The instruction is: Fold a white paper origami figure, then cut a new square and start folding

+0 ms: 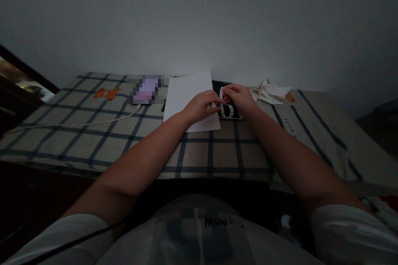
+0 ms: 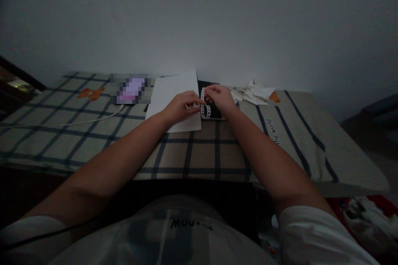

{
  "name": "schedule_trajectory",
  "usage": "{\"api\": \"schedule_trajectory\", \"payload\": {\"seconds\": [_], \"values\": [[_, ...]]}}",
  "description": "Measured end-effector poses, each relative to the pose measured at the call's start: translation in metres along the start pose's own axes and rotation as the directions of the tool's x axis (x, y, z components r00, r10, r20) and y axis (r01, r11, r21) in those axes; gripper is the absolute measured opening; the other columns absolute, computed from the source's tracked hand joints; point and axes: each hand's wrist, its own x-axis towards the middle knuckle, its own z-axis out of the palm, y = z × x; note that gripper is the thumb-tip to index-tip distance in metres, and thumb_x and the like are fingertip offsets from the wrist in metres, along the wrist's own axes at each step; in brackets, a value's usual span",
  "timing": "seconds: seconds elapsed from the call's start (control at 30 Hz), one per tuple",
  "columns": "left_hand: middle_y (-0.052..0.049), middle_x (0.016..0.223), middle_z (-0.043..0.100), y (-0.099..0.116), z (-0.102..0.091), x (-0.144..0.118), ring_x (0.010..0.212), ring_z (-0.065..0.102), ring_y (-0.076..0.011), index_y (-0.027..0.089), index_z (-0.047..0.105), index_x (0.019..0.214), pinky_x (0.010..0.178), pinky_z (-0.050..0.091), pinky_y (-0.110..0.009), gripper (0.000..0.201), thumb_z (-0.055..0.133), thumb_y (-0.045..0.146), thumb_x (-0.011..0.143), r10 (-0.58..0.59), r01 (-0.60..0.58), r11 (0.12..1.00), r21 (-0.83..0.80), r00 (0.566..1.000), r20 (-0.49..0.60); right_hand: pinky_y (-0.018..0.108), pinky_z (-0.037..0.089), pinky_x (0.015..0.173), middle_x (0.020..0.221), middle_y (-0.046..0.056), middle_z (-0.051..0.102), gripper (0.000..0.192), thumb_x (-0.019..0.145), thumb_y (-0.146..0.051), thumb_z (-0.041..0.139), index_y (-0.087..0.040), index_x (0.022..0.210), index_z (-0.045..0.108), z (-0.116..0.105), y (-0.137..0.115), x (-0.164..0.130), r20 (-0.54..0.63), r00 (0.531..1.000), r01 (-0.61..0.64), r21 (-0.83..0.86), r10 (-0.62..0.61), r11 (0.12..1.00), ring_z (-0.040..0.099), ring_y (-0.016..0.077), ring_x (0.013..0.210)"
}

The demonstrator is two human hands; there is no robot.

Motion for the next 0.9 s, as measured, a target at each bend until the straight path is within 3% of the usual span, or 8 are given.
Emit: {"api": "schedule_trajectory", "payload": {"seconds": [0.27, 0.43, 0.67, 0.9], "values": [[-0.005, 0.117, 0.071, 0.001, 0.002, -0.003, 0.111, 0.066, -0.0232, 0.031, 0.083, 0.111, 0.097, 0.053, -0.039, 0.030, 0.077, 0.013, 0.088, 0.184, -0.190, 0.966, 0.176, 0.982, 0.052, 0.029, 0.052, 0.065, 0.073, 0.000, 0.069, 0.017, 0.087, -0.035, 0.080, -0.024, 0.081, 0.070, -0.001, 0.003, 0.003, -0.010, 1.000, -0.011, 0.017, 0.011, 1.000, 0.060, 0.0128, 0.067], [-0.007, 0.117, 0.076, 0.003, 0.001, -0.001, 0.113, 0.067, -0.0247, 0.030, 0.083, 0.109, 0.099, 0.054, -0.042, 0.022, 0.078, 0.019, 0.091, 0.256, -0.269, 0.934, 0.234, 0.963, 0.086, 0.029, 0.052, 0.065, 0.072, 0.000, 0.069, 0.018, 0.087, -0.035, 0.079, -0.024, 0.078, 0.069, -0.001, 0.004, 0.003, -0.020, 1.000, -0.011, -0.003, 0.010, 1.000, 0.061, 0.0133, 0.067], [-0.006, 0.101, 0.082, 0.006, 0.001, 0.002, 0.104, 0.073, -0.0247, 0.032, 0.086, 0.105, 0.098, 0.054, -0.043, 0.019, 0.076, 0.022, 0.092, 0.207, -0.220, 0.961, 0.168, 0.974, 0.092, 0.027, 0.049, 0.063, 0.073, 0.000, 0.068, 0.017, 0.086, -0.034, 0.080, -0.022, 0.079, 0.070, -0.004, 0.008, 0.006, -0.077, 0.997, -0.021, -0.001, 0.021, 1.000, 0.060, 0.0124, 0.065], [-0.007, 0.102, 0.083, 0.005, -0.002, 0.001, 0.102, 0.073, -0.0246, 0.030, 0.087, 0.105, 0.097, 0.054, -0.042, 0.017, 0.078, 0.025, 0.091, 0.167, -0.173, 0.976, 0.132, 0.984, 0.053, 0.025, 0.048, 0.061, 0.073, 0.000, 0.070, 0.016, 0.084, -0.033, 0.082, -0.022, 0.079, 0.071, -0.006, 0.012, 0.008, -0.114, 0.993, -0.034, 0.034, 0.037, 0.999, 0.060, 0.0109, 0.063]]}}
